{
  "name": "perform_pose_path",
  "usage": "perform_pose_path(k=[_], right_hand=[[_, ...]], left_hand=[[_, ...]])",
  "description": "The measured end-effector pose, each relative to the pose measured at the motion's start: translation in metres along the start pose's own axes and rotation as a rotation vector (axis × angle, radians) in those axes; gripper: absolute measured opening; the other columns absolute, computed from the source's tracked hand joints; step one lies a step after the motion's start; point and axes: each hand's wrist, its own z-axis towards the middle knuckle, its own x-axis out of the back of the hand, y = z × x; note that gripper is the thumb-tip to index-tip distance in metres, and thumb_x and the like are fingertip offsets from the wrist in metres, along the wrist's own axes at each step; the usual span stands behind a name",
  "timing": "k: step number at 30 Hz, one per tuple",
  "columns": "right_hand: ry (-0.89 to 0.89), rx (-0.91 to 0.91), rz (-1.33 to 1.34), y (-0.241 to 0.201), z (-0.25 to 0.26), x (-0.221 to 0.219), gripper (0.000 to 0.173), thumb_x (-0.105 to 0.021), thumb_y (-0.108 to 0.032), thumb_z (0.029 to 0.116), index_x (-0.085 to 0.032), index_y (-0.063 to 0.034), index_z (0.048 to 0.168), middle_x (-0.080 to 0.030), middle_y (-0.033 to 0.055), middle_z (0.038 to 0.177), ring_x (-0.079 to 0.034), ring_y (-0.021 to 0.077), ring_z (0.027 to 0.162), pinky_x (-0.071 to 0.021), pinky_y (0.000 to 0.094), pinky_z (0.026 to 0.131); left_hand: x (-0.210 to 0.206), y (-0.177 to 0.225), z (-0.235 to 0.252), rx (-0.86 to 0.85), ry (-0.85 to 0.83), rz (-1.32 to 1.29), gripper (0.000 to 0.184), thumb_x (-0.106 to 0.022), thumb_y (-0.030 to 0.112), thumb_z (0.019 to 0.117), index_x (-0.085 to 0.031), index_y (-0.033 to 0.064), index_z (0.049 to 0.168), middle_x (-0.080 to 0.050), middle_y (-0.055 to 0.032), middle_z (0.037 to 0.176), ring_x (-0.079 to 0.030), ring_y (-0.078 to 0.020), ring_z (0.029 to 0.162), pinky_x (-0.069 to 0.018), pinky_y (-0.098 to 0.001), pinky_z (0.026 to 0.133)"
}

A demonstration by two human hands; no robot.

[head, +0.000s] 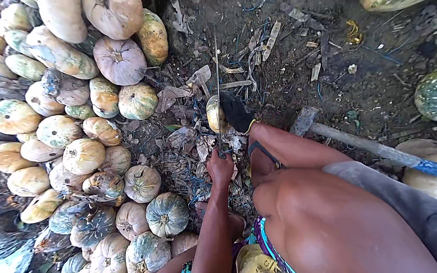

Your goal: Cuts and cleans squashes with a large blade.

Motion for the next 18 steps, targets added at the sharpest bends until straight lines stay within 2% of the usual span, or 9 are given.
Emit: perform_pose_path(k=[3,5,7,8,10,12,14,16,18], right_hand=[[0.270,0.163,0.064,-0.021,0.017,0.022,0.048,-0.035,-0.023,0.1104,-0.051,0.0066,0.143,-0.049,0.0264,0.150,-0.045,0.0330,0.144,-0.0352,0.0417,0.122],[0.470,0.359,0.050,-0.062,0.033,0.054,0.048,-0.037,-0.020,0.1082,-0.054,0.0103,0.141,-0.050,0.0294,0.149,-0.044,0.0371,0.145,-0.0325,0.0451,0.124],[0.615,0.503,-0.047,-0.097,0.054,0.077,0.044,-0.040,-0.020,0.1049,-0.065,0.0092,0.127,-0.062,0.0290,0.132,-0.054,0.0386,0.133,-0.0404,0.0481,0.115],[0.597,0.534,-0.136,-0.099,0.064,0.074,0.041,-0.043,-0.022,0.1029,-0.068,0.0066,0.118,-0.066,0.0256,0.121,-0.058,0.0364,0.123,-0.0444,0.0473,0.107],[0.245,0.520,-0.373,-0.069,0.091,0.050,0.060,-0.037,-0.041,0.1076,-0.052,0.0032,0.146,-0.049,0.0232,0.152,-0.039,0.0364,0.148,-0.0251,0.0515,0.125],[0.052,0.455,-0.515,-0.051,0.111,0.033,0.069,-0.029,-0.050,0.1083,-0.039,-0.0021,0.157,-0.030,0.0185,0.167,-0.021,0.0336,0.157,-0.0100,0.0518,0.130],[0.062,0.446,-0.453,-0.053,0.118,0.031,0.065,-0.031,-0.048,0.1085,-0.042,-0.0051,0.156,-0.031,0.0170,0.167,-0.023,0.0314,0.157,-0.0135,0.0496,0.130],[0.263,0.394,-0.167,-0.044,0.103,0.025,0.053,-0.040,-0.034,0.1077,-0.053,-0.0022,0.148,-0.041,0.0195,0.160,-0.035,0.0314,0.152,-0.0266,0.0460,0.127],[0.358,0.157,0.072,-0.036,0.074,0.029,0.047,-0.036,-0.025,0.1105,-0.052,0.0023,0.146,-0.045,0.0219,0.156,-0.040,0.0304,0.149,-0.0334,0.0433,0.124]], left_hand=[[0.000,0.003,-0.001,-0.002,0.000,0.024,0.031,-0.064,0.024,0.0966,-0.068,0.0066,0.122,-0.075,-0.0133,0.089,-0.074,-0.0309,0.084,-0.0576,-0.0532,0.078],[0.001,0.002,-0.003,-0.004,-0.007,0.019,0.029,-0.064,0.023,0.0964,-0.069,0.0054,0.119,-0.074,-0.0140,0.089,-0.074,-0.0313,0.085,-0.0573,-0.0533,0.079],[0.001,0.002,-0.002,-0.012,0.002,0.024,0.029,-0.065,0.023,0.0952,-0.069,0.0050,0.118,-0.074,-0.0136,0.087,-0.074,-0.0309,0.083,-0.0574,-0.0530,0.078],[0.000,0.002,0.000,-0.005,-0.004,0.036,0.029,-0.065,0.023,0.0949,-0.069,0.0054,0.118,-0.074,-0.0134,0.087,-0.074,-0.0308,0.083,-0.0574,-0.0529,0.077],[-0.002,0.008,0.001,0.044,-0.066,0.071,0.032,-0.064,0.024,0.0957,-0.067,0.0068,0.122,-0.075,-0.0141,0.091,-0.074,-0.0320,0.088,-0.0570,-0.0546,0.081],[0.004,0.015,0.013,0.059,-0.095,0.091,0.035,-0.063,0.025,0.0956,-0.065,0.0085,0.127,-0.075,-0.0150,0.095,-0.074,-0.0330,0.092,-0.0575,-0.0560,0.082],[0.001,0.014,0.012,0.078,-0.108,0.067,0.036,-0.063,0.025,0.0963,-0.065,0.0092,0.128,-0.075,-0.0154,0.098,-0.073,-0.0335,0.094,-0.0571,-0.0564,0.084],[-0.003,0.006,0.012,0.056,-0.079,0.063,0.034,-0.063,0.025,0.0957,-0.066,0.0090,0.125,-0.075,-0.0142,0.095,-0.073,-0.0330,0.091,-0.0570,-0.0565,0.081],[-0.008,-0.002,0.009,0.019,-0.022,0.023,0.034,-0.065,0.024,0.0937,-0.069,0.0068,0.122,-0.075,-0.0141,0.090,-0.073,-0.0329,0.086,-0.0571,-0.0563,0.078]])
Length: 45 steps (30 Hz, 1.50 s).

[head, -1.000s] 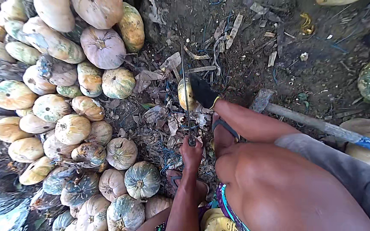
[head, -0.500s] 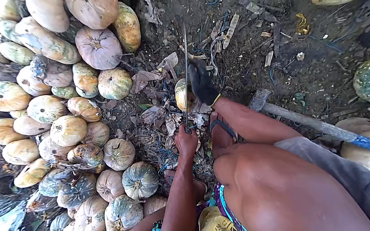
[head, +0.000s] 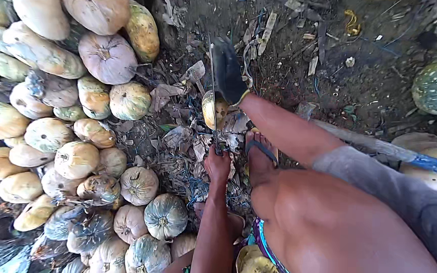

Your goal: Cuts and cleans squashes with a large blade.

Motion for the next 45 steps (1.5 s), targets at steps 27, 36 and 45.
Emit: perform_pose_path(k=[27,36,45], right_hand=[[-0.107,-0.428,0.301,-0.017,-0.072,0.001,0.052,-0.029,-0.035,0.1129,-0.057,-0.0007,0.139,-0.062,0.0180,0.135,-0.059,0.0220,0.126,-0.0477,0.0426,0.109],[-0.042,0.108,-0.089,0.040,-0.062,-0.025,0.049,-0.028,-0.020,0.1111,-0.050,0.0074,0.145,-0.048,0.0253,0.154,-0.039,0.0348,0.149,-0.0283,0.0441,0.127],[-0.246,-0.109,-0.012,0.019,-0.080,-0.021,0.050,-0.029,-0.026,0.1124,-0.059,0.0041,0.139,-0.055,0.0227,0.147,-0.046,0.0324,0.144,-0.0327,0.0439,0.123]], left_hand=[[0.013,-0.017,0.011,-0.282,0.182,-0.049,0.027,-0.066,0.016,0.0921,-0.072,-0.0022,0.111,-0.074,-0.0165,0.084,-0.073,-0.0313,0.075,-0.0593,-0.0517,0.071],[-0.001,-0.017,0.050,-0.149,-0.073,-0.110,0.033,-0.064,0.024,0.0939,-0.067,0.0037,0.120,-0.073,-0.0141,0.091,-0.072,-0.0289,0.084,-0.0577,-0.0512,0.079],[-0.027,-0.068,-0.043,-0.017,0.004,-0.232,0.024,-0.067,0.015,0.0907,-0.069,0.0010,0.111,-0.070,-0.0124,0.079,-0.069,-0.0247,0.071,-0.0575,-0.0475,0.070]])
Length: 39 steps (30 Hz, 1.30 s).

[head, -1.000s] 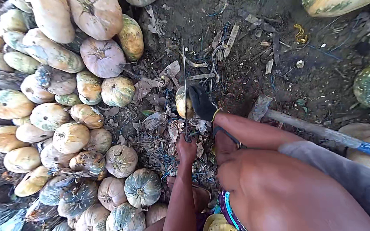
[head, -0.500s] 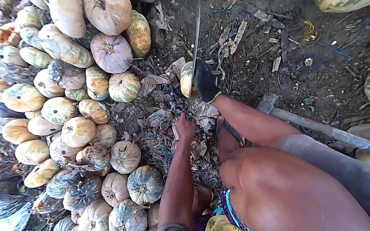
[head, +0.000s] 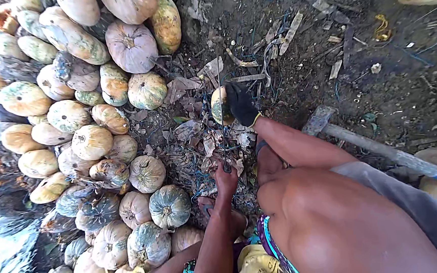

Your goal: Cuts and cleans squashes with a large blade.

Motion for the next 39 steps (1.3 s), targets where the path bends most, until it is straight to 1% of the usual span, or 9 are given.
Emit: perform_pose_path(k=[12,16,20,21,25,29,32,36,39], right_hand=[[-0.125,-0.190,0.012,-0.007,0.020,-0.002,0.048,-0.037,-0.039,0.1105,-0.059,-0.0075,0.139,-0.057,0.0175,0.143,-0.054,0.0319,0.135,-0.0436,0.0522,0.114],[0.236,0.195,-0.003,-0.055,0.036,0.028,0.046,-0.039,-0.026,0.1085,-0.057,0.0045,0.138,-0.049,0.0269,0.150,-0.044,0.0374,0.145,-0.0377,0.0461,0.121],[0.422,0.636,-0.095,-0.130,0.069,0.067,0.047,-0.044,-0.025,0.1031,-0.063,0.0051,0.134,-0.057,0.0281,0.141,-0.049,0.0398,0.139,-0.0375,0.0502,0.119],[0.354,0.677,-0.214,-0.123,0.079,0.061,0.049,-0.045,-0.031,0.1036,-0.062,0.0022,0.135,-0.059,0.0242,0.140,-0.050,0.0373,0.138,-0.0373,0.0496,0.118],[-0.081,0.598,-0.607,-0.083,0.122,0.042,0.071,-0.034,-0.052,0.1069,-0.033,-0.0054,0.160,-0.028,0.0171,0.168,-0.019,0.0329,0.158,-0.0148,0.0488,0.130],[0.003,0.559,-0.555,-0.068,0.122,0.024,0.064,-0.036,-0.047,0.1068,-0.047,-0.0039,0.153,-0.043,0.0168,0.160,-0.029,0.0326,0.155,-0.0148,0.0488,0.130],[-0.114,0.494,-0.596,-0.089,0.128,0.026,0.070,-0.031,-0.051,0.1082,-0.032,-0.0055,0.161,-0.028,0.0155,0.168,-0.017,0.0303,0.159,-0.0090,0.0471,0.131],[0.144,0.572,-0.391,-0.126,0.122,0.041,0.062,-0.041,-0.042,0.1054,-0.048,-0.0006,0.151,-0.046,0.0191,0.157,-0.038,0.0332,0.150,-0.0273,0.0487,0.126],[-0.059,0.524,-0.588,-0.074,0.111,0.034,0.073,-0.032,-0.053,0.1073,-0.029,-0.0028,0.161,-0.029,0.0180,0.167,-0.024,0.0320,0.157,-0.0154,0.0505,0.129]], left_hand=[[0.033,0.105,0.073,-0.032,0.026,0.015,0.024,-0.063,0.020,0.0947,-0.068,0.0048,0.113,-0.070,-0.0111,0.088,-0.070,-0.0249,0.082,-0.0566,-0.0486,0.077],[0.034,0.101,0.071,-0.060,0.035,0.046,0.027,-0.064,0.019,0.0946,-0.067,0.0031,0.116,-0.072,-0.0135,0.088,-0.071,-0.0278,0.083,-0.0571,-0.0505,0.078],[0.023,0.091,0.061,-0.098,0.048,0.055,0.026,-0.065,0.019,0.0935,-0.069,0.0024,0.113,-0.072,-0.0126,0.084,-0.071,-0.0273,0.077,-0.0574,-0.0504,0.074],[0.020,0.090,0.062,-0.107,0.051,0.066,0.025,-0.065,0.019,0.0933,-0.069,0.0031,0.112,-0.071,-0.0116,0.082,-0.071,-0.0266,0.075,-0.0570,-0.0500,0.072],[0.023,0.097,0.069,-0.068,0.001,0.115,0.024,-0.064,0.020,0.0931,-0.070,0.0054,0.110,-0.072,-0.0114,0.082,-0.071,-0.0277,0.078,-0.0570,-0.0521,0.073],[0.018,0.091,0.069,-0.042,0.002,0.123,0.022,-0.064,0.021,0.0935,-0.070,0.0047,0.107,-0.071,-0.0110,0.081,-0.071,-0.0276,0.078,-0.0564,-0.0520,0.073],[0.022,0.092,0.074,-0.028,0.012,0.107,0.023,-0.064,0.021,0.0937,-0.070,0.0053,0.109,-0.071,-0.0109,0.083,-0.071,-0.0274,0.080,-0.0568,-0.0526,0.075],[0.026,0.090,0.072,-0.036,-0.003,0.151,0.027,-0.064,0.022,0.0954,-0.070,0.0043,0.116,-0.074,-0.0151,0.091,-0.073,-0.0317,0.088,-0.0574,-0.0548,0.081],[0.015,0.092,0.065,0.016,-0.023,0.202,0.030,-0.064,0.026,0.0951,-0.069,0.0076,0.119,-0.074,-0.0141,0.093,-0.073,-0.0324,0.091,-0.0571,-0.0564,0.083]])
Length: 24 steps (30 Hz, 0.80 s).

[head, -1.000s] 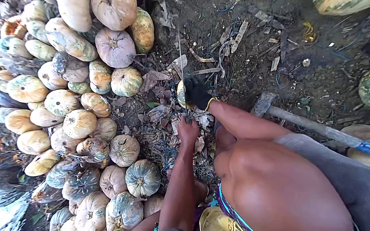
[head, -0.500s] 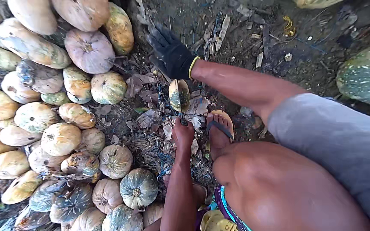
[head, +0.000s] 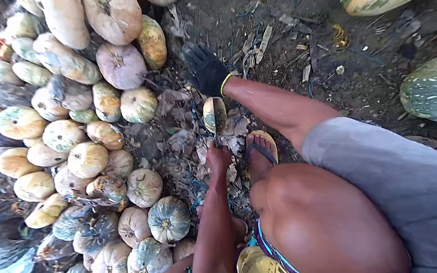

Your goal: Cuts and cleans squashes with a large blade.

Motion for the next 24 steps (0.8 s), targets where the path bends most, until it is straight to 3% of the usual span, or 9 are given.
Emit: perform_pose_path(k=[4,7,8,12,14,16,18,21,24], right_hand=[[-0.012,-0.022,0.034,-0.006,0.009,-0.001,0.067,-0.032,-0.048,0.1078,-0.037,-0.0045,0.158,-0.032,0.0162,0.166,-0.024,0.0309,0.157,-0.0157,0.0489,0.130],[-0.210,-0.031,-0.057,0.014,-0.014,-0.038,0.075,-0.018,-0.055,0.1077,-0.028,-0.0051,0.162,-0.024,0.0174,0.169,-0.014,0.0343,0.159,-0.0060,0.0550,0.130],[-0.186,-0.026,-0.044,0.016,-0.014,-0.038,0.073,-0.018,-0.054,0.1080,-0.029,-0.0061,0.162,-0.024,0.0161,0.170,-0.014,0.0332,0.159,-0.0068,0.0533,0.130],[0.409,-0.222,0.420,0.002,-0.042,0.001,0.050,-0.045,-0.029,0.1066,-0.052,0.0004,0.146,-0.049,0.0202,0.154,-0.041,0.0304,0.148,-0.0336,0.0449,0.124],[0.317,-0.470,0.640,-0.011,-0.094,0.020,0.054,-0.046,-0.030,0.1076,-0.044,-0.0010,0.152,-0.044,0.0180,0.158,-0.041,0.0247,0.148,-0.0369,0.0409,0.123],[0.077,-0.690,0.783,-0.023,-0.140,0.010,0.066,-0.053,-0.044,0.1035,-0.037,-0.0106,0.158,-0.043,0.0133,0.159,-0.048,0.0230,0.142,-0.0444,0.0457,0.115],[-0.027,-0.845,0.937,-0.025,-0.169,-0.027,0.077,-0.064,-0.056,0.0954,-0.036,-0.0205,0.158,-0.058,0.0121,0.144,-0.064,0.0248,0.122,-0.0561,0.0527,0.097],[-0.085,-0.864,1.022,-0.023,-0.183,-0.048,0.085,-0.069,-0.058,0.0913,-0.029,-0.0308,0.161,-0.062,0.0095,0.139,-0.068,0.0228,0.116,-0.0576,0.0529,0.096],[-0.122,-0.854,0.921,-0.024,-0.176,-0.040,0.081,-0.069,-0.057,0.0921,-0.035,-0.0265,0.159,-0.063,0.0115,0.138,-0.067,0.0249,0.117,-0.0553,0.0542,0.098]], left_hand=[[0.003,-0.004,0.005,0.036,-0.002,-0.006,0.030,-0.064,0.027,0.0957,-0.069,0.0073,0.118,-0.074,-0.0149,0.095,-0.073,-0.0330,0.092,-0.0569,-0.0569,0.082],[-0.009,-0.013,0.001,0.082,-0.041,0.049,0.031,-0.063,0.027,0.0961,-0.068,0.0092,0.121,-0.074,-0.0151,0.100,-0.073,-0.0330,0.096,-0.0572,-0.0571,0.084],[-0.008,-0.016,0.002,0.087,-0.032,0.053,0.031,-0.064,0.027,0.0957,-0.068,0.0098,0.121,-0.074,-0.0148,0.099,-0.073,-0.0327,0.095,-0.0573,-0.0567,0.083],[-0.003,-0.016,-0.008,0.051,-0.019,0.058,0.033,-0.063,0.026,0.0958,-0.067,0.0077,0.123,-0.075,-0.0149,0.094,-0.074,-0.0337,0.090,-0.0571,-0.0570,0.080],[0.000,-0.008,-0.021,0.075,-0.074,0.073,0.038,-0.063,0.029,0.0971,-0.065,0.0081,0.128,-0.075,-0.0150,0.097,-0.074,-0.0331,0.093,-0.0572,-0.0566,0.083],[0.002,0.006,-0.032,0.092,-0.124,0.059,0.041,-0.064,0.028,0.0976,-0.062,0.0070,0.133,-0.074,-0.0164,0.101,-0.073,-0.0334,0.097,-0.0572,-0.0560,0.087],[-0.002,0.011,-0.038,0.077,-0.153,0.016,0.040,-0.065,0.025,0.0970,-0.061,0.0050,0.132,-0.074,-0.0161,0.098,-0.073,-0.0321,0.094,-0.0575,-0.0538,0.085],[-0.011,0.000,-0.035,0.076,-0.201,-0.190,0.036,-0.066,0.018,0.0920,-0.062,0.0035,0.125,-0.069,-0.0121,0.087,-0.069,-0.0241,0.073,-0.0588,-0.0458,0.069],[-0.011,-0.008,-0.033,0.112,-0.266,-0.562,0.021,-0.066,0.005,0.0904,-0.060,0.0000,0.110,-0.062,-0.0070,0.068,-0.061,-0.0157,0.049,-0.0562,-0.0323,0.047]])
